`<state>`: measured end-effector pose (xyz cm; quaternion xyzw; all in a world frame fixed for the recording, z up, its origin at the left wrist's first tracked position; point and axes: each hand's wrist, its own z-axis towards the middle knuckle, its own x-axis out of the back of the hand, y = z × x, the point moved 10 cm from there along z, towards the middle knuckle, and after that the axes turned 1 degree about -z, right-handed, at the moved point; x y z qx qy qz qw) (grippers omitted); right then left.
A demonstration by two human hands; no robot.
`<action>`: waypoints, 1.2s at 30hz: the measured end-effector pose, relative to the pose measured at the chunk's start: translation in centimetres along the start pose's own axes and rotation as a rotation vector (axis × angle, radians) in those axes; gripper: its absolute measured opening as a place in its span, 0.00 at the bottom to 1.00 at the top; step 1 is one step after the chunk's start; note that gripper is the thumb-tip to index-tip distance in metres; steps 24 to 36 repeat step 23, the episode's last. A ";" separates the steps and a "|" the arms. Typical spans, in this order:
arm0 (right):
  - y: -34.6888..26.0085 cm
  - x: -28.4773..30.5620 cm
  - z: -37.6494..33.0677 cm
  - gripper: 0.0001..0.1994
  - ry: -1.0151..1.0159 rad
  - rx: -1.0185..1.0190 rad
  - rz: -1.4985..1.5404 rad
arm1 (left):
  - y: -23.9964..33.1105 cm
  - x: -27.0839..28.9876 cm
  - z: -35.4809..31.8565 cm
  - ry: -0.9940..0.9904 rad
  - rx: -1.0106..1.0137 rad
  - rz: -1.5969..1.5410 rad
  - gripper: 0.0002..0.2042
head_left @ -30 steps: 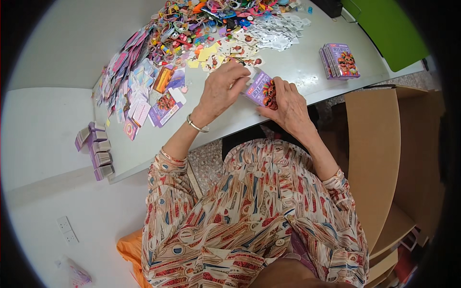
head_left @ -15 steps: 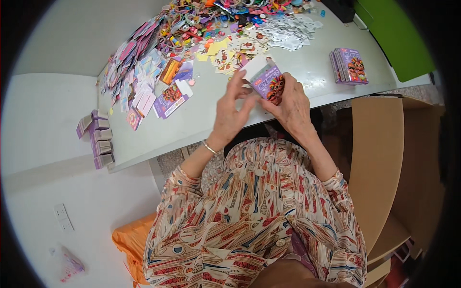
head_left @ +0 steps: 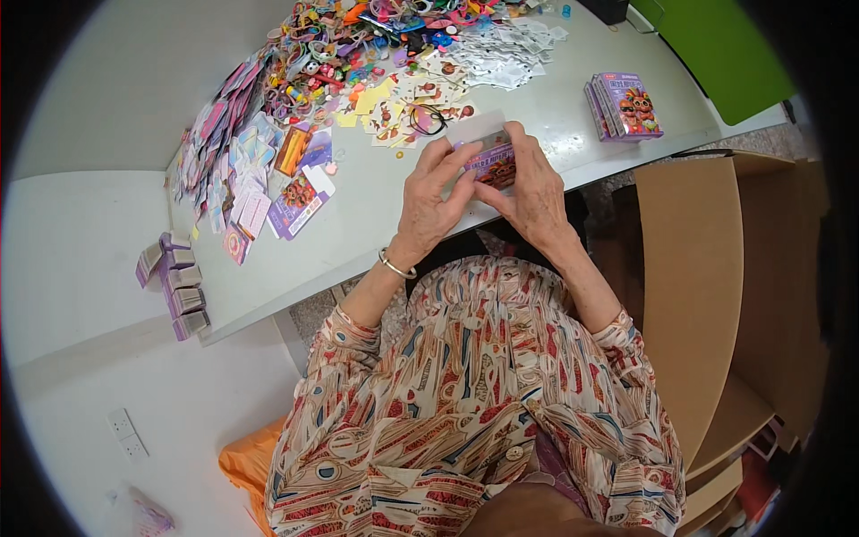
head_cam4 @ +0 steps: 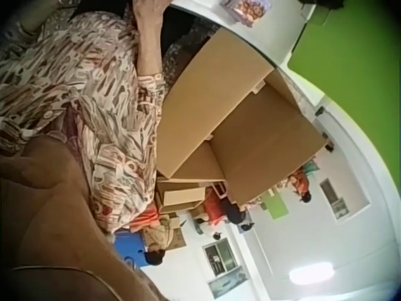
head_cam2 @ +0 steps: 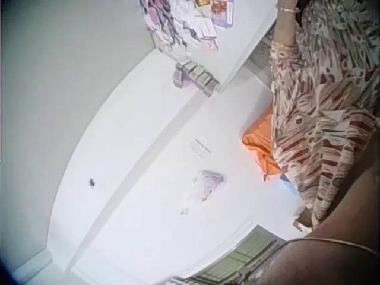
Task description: The person is packaging small colorful packets into small boxes and then placing the filled boxes into a larger cardboard shipping container.
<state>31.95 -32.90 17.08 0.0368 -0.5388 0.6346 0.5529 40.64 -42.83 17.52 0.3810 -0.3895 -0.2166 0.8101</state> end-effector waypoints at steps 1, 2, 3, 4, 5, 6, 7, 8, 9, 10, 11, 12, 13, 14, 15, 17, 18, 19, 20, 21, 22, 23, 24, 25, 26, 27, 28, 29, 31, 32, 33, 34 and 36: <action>-0.4 0.4 0.0 0.43 0.029 0.049 -0.038 | 0.0 -0.2 0.1 -0.020 0.000 -0.049 0.18; -0.9 0.7 0.0 0.42 0.059 0.099 -0.077 | 0.0 -0.1 0.2 -0.021 0.000 -0.048 0.18; -0.9 0.6 -0.1 0.42 0.058 0.099 -0.075 | 0.4 0.0 0.4 -0.030 -0.009 -0.022 0.17; -1.0 0.6 -0.2 0.40 0.063 0.109 -0.088 | 0.6 0.0 0.5 -0.039 -0.019 0.004 0.17; -1.1 0.6 -0.3 0.39 0.069 0.120 -0.101 | 0.7 -0.1 0.5 -0.039 -0.018 0.005 0.17; -1.1 0.6 -0.3 0.39 0.070 0.118 -0.103 | 0.7 -0.1 0.4 -0.029 -0.013 0.000 0.17; -1.4 0.7 -0.3 0.39 0.083 0.137 -0.107 | 0.6 0.0 0.4 -0.019 -0.008 -0.004 0.17; -1.7 0.8 -0.3 0.40 0.095 0.157 -0.111 | 0.8 0.0 0.5 -0.021 -0.009 -0.006 0.17; -1.7 0.9 -0.3 0.40 0.095 0.156 -0.114 | 1.3 0.0 0.5 -0.019 -0.045 0.037 0.16; -1.7 0.9 -0.3 0.41 0.088 0.157 -0.129 | 1.7 0.1 0.4 -0.017 -0.080 0.080 0.16; -1.7 0.9 -0.3 0.41 0.080 0.158 -0.144 | 1.6 0.1 0.3 -0.017 -0.080 0.078 0.16; -1.7 0.8 -0.4 0.41 0.080 0.159 -0.144 | 2.1 -0.1 0.0 -0.031 -0.160 0.156 0.17; -1.7 0.7 -0.4 0.42 0.079 0.164 -0.139 | 2.7 -0.3 -0.2 -0.044 -0.240 0.234 0.18; -1.7 0.6 -0.5 0.42 0.078 0.169 -0.133 | 2.7 -0.2 -0.4 -0.043 -0.240 0.235 0.18; -1.6 0.4 -0.6 0.42 0.080 0.170 -0.135 | 3.2 -0.3 -0.4 -0.040 -0.255 0.252 0.20; -1.2 0.2 -0.6 0.43 0.129 0.170 -0.140 | 3.9 -0.5 -0.1 -0.036 -0.272 0.268 0.21; -1.3 0.1 -0.6 0.43 0.130 0.170 -0.141 | 4.2 -0.2 0.1 0.001 -0.270 0.235 0.22; -1.2 -0.1 -0.5 0.44 0.121 0.143 -0.111 | 4.3 0.1 0.3 0.037 -0.268 0.201 0.23; -0.9 -0.3 -0.4 0.45 0.112 0.115 -0.081 | 4.2 0.1 0.3 0.035 -0.269 0.200 0.23; -0.7 -0.5 -0.5 0.45 0.114 0.115 -0.081 | 4.0 0.0 0.3 0.002 -0.260 0.222 0.23; -0.4 -0.6 -0.7 0.46 0.138 0.135 -0.070 | 3.7 -0.1 0.3 -0.032 -0.250 0.243 0.23; -0.2 -0.6 -0.8 0.47 0.163 0.154 -0.059 | 3.7 -0.2 0.3 -0.034 -0.252 0.243 0.23; -0.2 -0.6 -0.8 0.47 0.163 0.154 -0.059 | 3.7 -0.2 0.3 -0.034 -0.252 0.243 0.23; -0.2 -0.6 -0.8 0.47 0.163 0.154 -0.059 | 3.7 -0.2 0.3 -0.034 -0.252 0.243 0.23; -0.2 -0.6 -0.8 0.47 0.163 0.154 -0.059 | 3.7 -0.2 0.3 -0.034 -0.252 0.243 0.23; -0.2 -0.6 -0.8 0.47 0.163 0.154 -0.059 | 3.7 -0.2 0.3 -0.034 -0.252 0.243 0.23; -0.2 -0.6 -0.8 0.47 0.163 0.154 -0.059 | 3.7 -0.2 0.3 -0.034 -0.252 0.243 0.23; -0.2 -0.6 -0.8 0.47 0.163 0.154 -0.059 | 3.7 -0.2 0.3 -0.034 -0.252 0.243 0.23; -0.2 -0.6 -0.8 0.47 0.163 0.154 -0.059 | 3.7 -0.2 0.3 -0.034 -0.252 0.243 0.23; -0.2 -0.6 -0.8 0.47 0.163 0.154 -0.059 | 3.7 -0.2 0.3 -0.034 -0.252 0.243 0.23; -0.2 -0.6 -0.8 0.47 0.163 0.154 -0.059 | 3.7 -0.2 0.3 -0.034 -0.252 0.243 0.23; -0.2 -0.6 -0.8 0.47 0.163 0.154 -0.059 | 3.7 -0.2 0.3 -0.034 -0.252 0.243 0.23; -0.2 -0.6 -0.8 0.47 0.163 0.154 -0.059 | 3.7 -0.2 0.3 -0.034 -0.252 0.243 0.23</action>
